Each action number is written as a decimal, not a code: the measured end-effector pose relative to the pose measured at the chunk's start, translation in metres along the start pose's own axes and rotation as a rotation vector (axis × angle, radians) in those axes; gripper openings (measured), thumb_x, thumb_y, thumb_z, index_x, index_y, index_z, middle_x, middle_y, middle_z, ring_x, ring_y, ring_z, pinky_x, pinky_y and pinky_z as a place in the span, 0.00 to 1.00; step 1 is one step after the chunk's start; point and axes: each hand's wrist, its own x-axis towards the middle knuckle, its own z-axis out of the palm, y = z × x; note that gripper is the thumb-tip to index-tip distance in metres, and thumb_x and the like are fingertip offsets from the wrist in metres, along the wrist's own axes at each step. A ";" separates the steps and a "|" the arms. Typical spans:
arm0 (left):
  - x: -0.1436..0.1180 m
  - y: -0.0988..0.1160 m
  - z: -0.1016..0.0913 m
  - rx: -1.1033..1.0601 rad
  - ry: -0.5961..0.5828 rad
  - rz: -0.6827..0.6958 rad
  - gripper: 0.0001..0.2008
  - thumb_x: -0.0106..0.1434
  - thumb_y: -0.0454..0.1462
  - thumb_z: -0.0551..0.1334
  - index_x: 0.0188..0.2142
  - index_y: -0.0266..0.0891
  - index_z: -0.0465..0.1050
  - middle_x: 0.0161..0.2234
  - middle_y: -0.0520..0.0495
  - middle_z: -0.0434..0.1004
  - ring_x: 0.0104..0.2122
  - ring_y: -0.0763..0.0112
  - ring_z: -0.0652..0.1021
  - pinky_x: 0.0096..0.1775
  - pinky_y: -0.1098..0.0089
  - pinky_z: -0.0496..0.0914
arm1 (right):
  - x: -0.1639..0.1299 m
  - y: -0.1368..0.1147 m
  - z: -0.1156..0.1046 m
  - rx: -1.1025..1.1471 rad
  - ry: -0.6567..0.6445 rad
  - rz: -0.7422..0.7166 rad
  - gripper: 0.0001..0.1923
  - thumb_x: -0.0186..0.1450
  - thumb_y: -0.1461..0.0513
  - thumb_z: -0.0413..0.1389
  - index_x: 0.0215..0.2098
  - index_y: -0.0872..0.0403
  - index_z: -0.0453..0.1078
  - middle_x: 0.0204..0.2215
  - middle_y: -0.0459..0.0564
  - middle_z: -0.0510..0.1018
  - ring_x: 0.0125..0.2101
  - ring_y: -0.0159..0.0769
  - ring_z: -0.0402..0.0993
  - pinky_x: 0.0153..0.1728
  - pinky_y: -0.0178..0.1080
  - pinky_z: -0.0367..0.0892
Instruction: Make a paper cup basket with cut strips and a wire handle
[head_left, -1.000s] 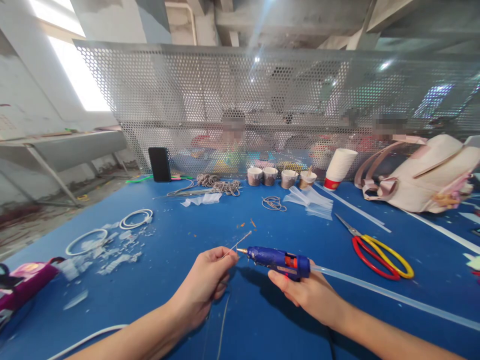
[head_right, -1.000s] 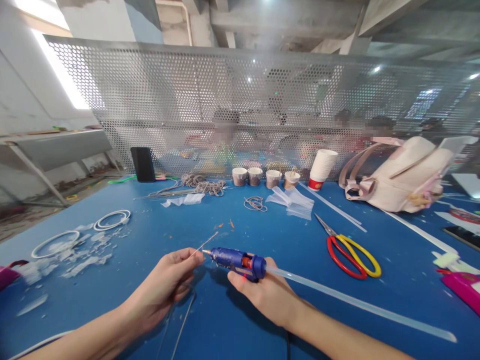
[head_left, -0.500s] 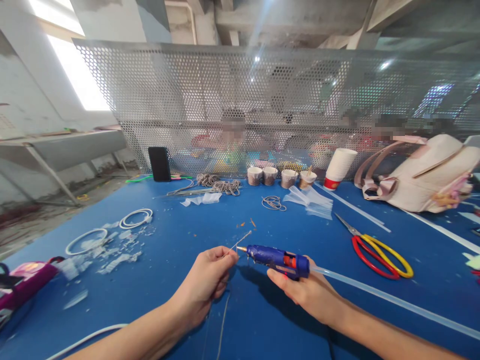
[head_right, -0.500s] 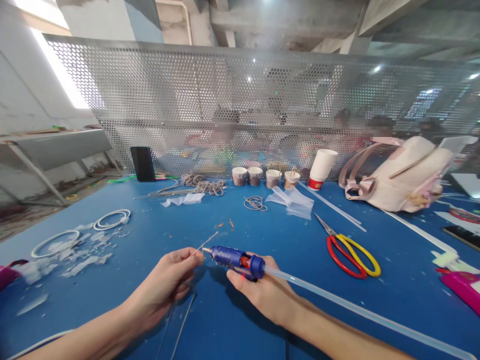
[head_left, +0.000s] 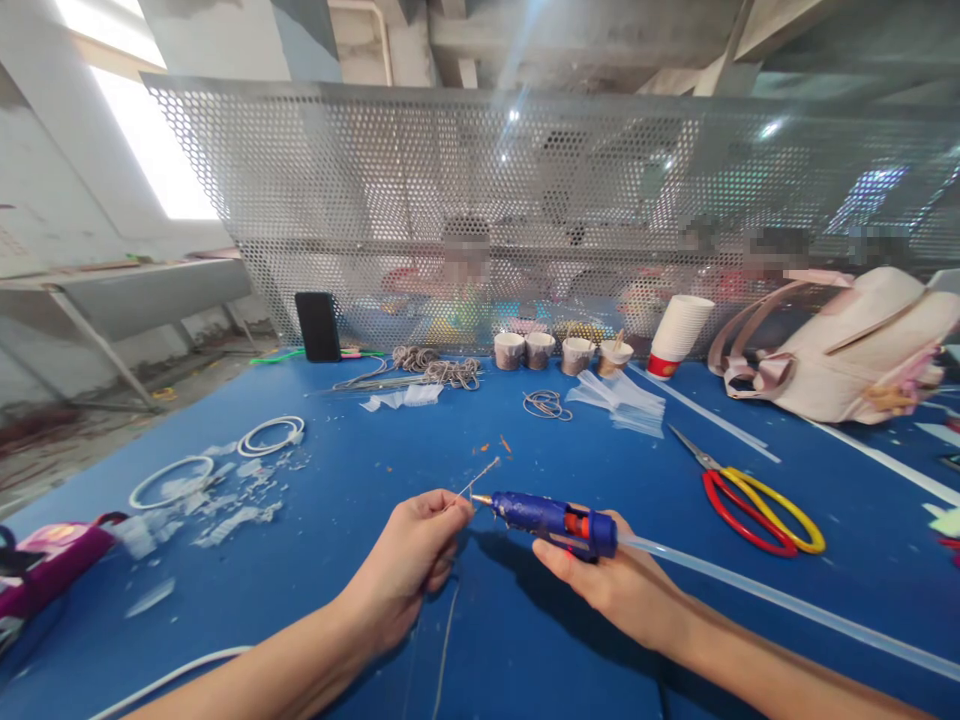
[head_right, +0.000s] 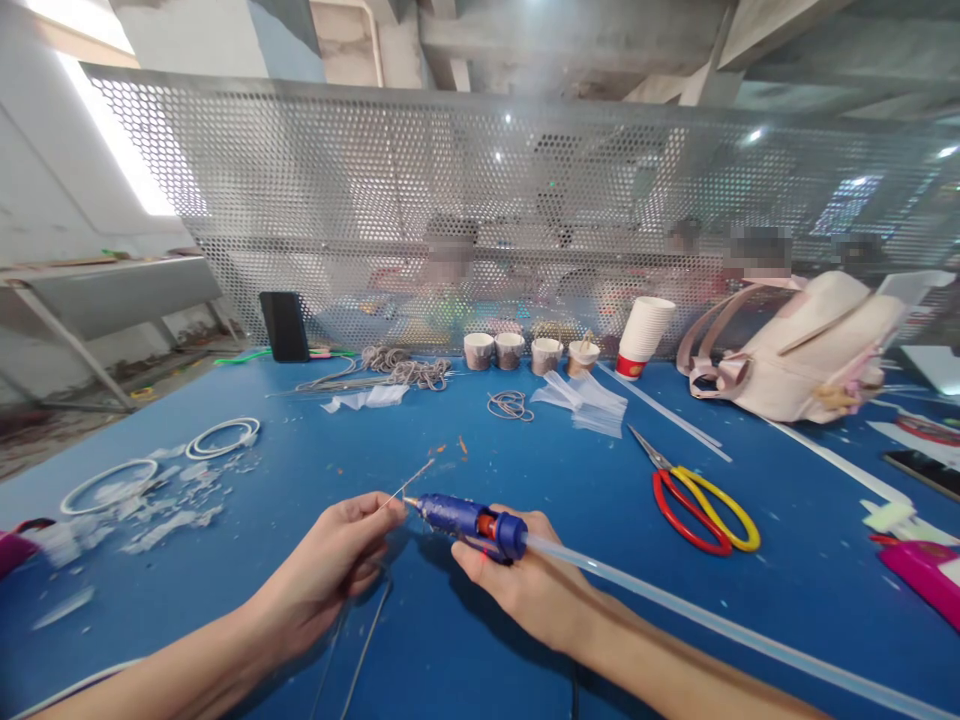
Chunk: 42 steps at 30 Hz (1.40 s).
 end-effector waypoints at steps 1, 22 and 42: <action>0.001 0.000 0.000 -0.003 0.006 -0.002 0.16 0.48 0.46 0.66 0.24 0.40 0.62 0.12 0.64 0.50 0.12 0.85 0.47 0.15 0.77 0.42 | 0.000 -0.001 -0.001 -0.007 -0.006 0.001 0.14 0.60 0.53 0.51 0.22 0.52 0.63 0.17 0.40 0.60 0.19 0.28 0.56 0.23 0.32 0.58; 0.009 -0.005 -0.001 -0.032 -0.003 -0.027 0.13 0.45 0.41 0.62 0.22 0.41 0.57 0.11 0.64 0.50 0.11 0.87 0.49 0.14 0.78 0.41 | 0.007 0.003 0.004 -0.030 -0.071 -0.037 0.16 0.60 0.54 0.50 0.20 0.52 0.55 0.15 0.38 0.55 0.18 0.26 0.49 0.21 0.32 0.52; 0.010 -0.009 -0.002 0.009 -0.011 -0.029 0.10 0.47 0.39 0.61 0.22 0.42 0.59 0.11 0.64 0.51 0.10 0.86 0.49 0.14 0.78 0.42 | 0.009 0.006 0.000 -0.093 -0.025 0.016 0.19 0.61 0.51 0.50 0.18 0.52 0.54 0.13 0.39 0.55 0.16 0.26 0.51 0.18 0.32 0.52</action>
